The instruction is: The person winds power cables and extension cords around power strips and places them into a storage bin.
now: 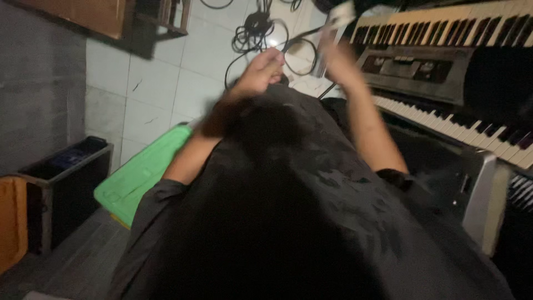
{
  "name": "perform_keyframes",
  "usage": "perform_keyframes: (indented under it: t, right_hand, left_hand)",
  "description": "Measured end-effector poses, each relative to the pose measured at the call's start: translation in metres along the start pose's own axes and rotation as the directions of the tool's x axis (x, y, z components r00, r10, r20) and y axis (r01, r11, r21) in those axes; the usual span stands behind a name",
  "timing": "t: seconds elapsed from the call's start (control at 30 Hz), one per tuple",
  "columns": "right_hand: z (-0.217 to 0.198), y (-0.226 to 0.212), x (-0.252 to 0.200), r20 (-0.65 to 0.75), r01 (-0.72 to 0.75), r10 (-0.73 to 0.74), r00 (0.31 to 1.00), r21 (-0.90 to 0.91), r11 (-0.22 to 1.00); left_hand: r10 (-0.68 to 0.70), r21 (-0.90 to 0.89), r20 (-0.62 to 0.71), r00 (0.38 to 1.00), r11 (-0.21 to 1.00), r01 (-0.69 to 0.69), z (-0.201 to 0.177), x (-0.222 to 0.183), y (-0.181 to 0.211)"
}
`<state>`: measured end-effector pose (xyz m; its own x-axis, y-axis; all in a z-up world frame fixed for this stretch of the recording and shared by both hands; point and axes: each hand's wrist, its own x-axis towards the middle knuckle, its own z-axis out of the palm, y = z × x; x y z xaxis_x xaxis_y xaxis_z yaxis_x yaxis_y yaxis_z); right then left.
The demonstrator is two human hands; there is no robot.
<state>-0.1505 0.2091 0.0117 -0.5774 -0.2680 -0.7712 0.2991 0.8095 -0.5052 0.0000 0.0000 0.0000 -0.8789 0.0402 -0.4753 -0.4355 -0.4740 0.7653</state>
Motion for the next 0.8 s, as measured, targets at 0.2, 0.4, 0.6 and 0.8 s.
perform_keyframes:
  t: [0.2,0.4,0.6,0.8]
  right_hand:
    - [0.049,-0.044,-0.036,0.378,0.586,-0.489,0.786,-0.204,0.784]
    - [0.016,-0.066,-0.057,0.062,0.934,-0.954,0.292,-0.23,0.271]
    - [0.088,-0.058,-0.01,0.484,0.165,-0.314,0.817,0.327,0.931]
    - [0.058,-0.138,-0.016,0.287,-0.349,-0.67,0.684,0.936,0.045]
  left_hand:
    - [0.241,0.533,0.005,0.971,0.821,-0.206,-0.026,0.006,0.01]
    - [0.143,0.841,0.138,0.98,0.506,-0.192,0.023,-0.055,0.069]
    - [0.572,0.964,-0.149,0.806,0.264,-0.009,0.031,-0.052,0.122]
    - [0.478,0.573,-0.218,0.851,0.768,-0.284,0.027,-0.047,0.015]
